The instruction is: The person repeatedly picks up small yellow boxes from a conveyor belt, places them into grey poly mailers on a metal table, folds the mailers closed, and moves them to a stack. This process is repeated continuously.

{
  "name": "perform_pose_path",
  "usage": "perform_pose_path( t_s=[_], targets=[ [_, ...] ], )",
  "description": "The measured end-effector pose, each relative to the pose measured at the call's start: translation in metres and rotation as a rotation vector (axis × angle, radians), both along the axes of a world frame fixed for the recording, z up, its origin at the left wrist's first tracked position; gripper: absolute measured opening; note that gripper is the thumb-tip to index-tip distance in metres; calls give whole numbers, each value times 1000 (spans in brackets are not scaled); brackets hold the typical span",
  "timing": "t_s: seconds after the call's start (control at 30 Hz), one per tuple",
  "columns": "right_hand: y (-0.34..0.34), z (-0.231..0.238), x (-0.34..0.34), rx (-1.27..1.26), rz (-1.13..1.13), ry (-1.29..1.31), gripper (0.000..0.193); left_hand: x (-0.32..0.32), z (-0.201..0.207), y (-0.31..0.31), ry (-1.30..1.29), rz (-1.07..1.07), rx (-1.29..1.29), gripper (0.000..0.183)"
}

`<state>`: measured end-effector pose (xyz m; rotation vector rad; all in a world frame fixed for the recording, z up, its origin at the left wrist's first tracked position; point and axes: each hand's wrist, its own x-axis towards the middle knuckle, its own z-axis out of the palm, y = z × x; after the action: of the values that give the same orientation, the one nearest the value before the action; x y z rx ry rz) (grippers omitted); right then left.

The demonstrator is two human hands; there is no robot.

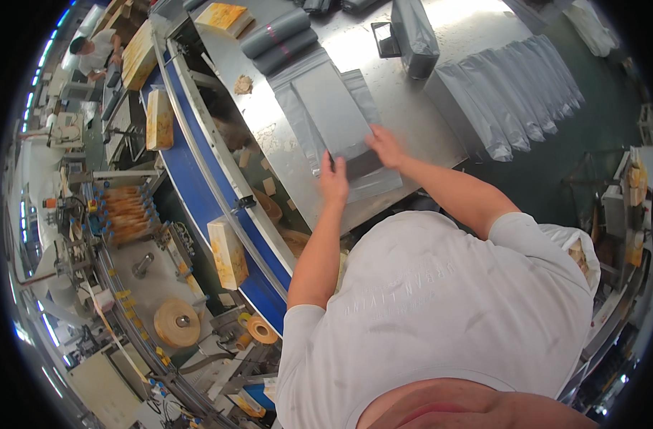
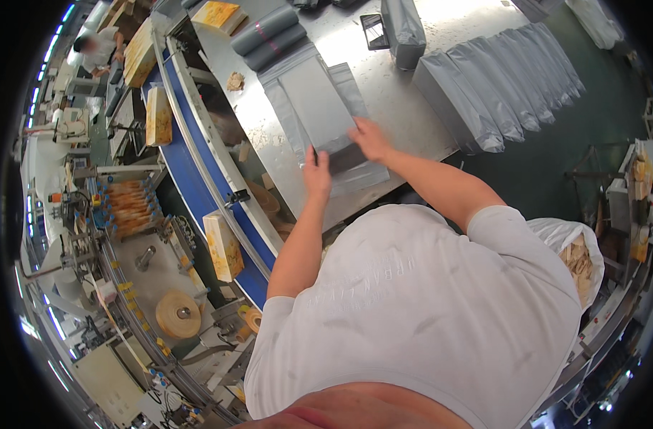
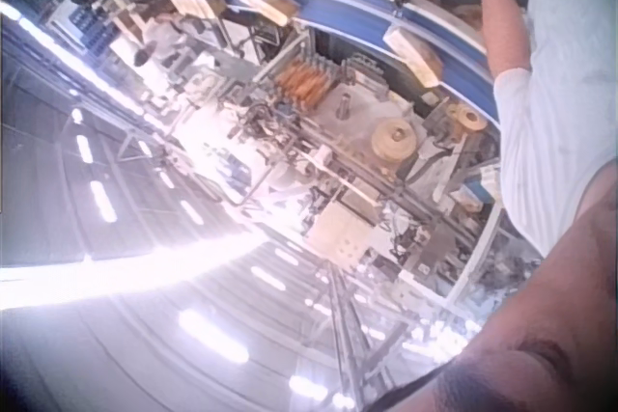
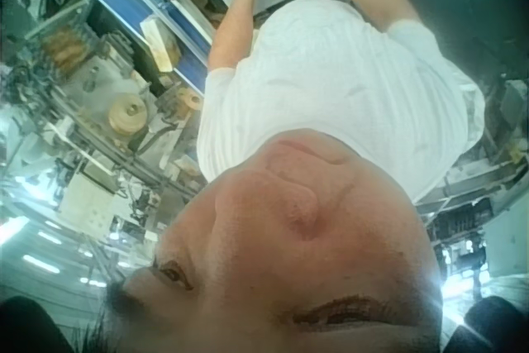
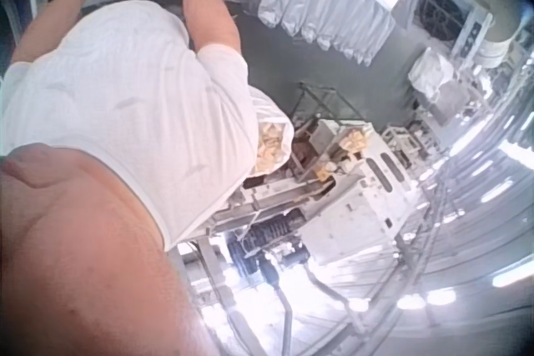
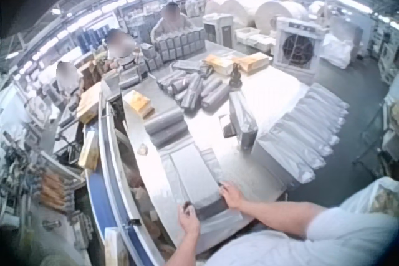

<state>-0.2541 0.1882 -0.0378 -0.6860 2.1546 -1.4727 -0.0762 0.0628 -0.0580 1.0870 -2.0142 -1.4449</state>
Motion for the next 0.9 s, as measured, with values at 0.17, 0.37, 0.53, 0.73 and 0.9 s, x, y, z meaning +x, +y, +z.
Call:
perform_pose_path(
  t_s=[0.17, 0.37, 0.53, 0.73, 0.9],
  targets=[
    [7, 40, 8, -222, -55, -430, 71, -4, 45, 24, 178, -236, 283, 82],
    [153, 105, -11, -108, -131, 421, 60, 0, 76, 35, -182, -817, -438, 84],
    [229, 136, 21, 568, -83, 1012, 49, -7, 27, 13, -630, -665, -629, 84],
    [162, 97, 32, 443, 255, 391, 59, -41, 18, -21, -732, -473, -615, 88],
    [158, 33, -29, 378, -57, 92, 99, -55, 27, -33, -798, -496, -616, 95]
  ],
)
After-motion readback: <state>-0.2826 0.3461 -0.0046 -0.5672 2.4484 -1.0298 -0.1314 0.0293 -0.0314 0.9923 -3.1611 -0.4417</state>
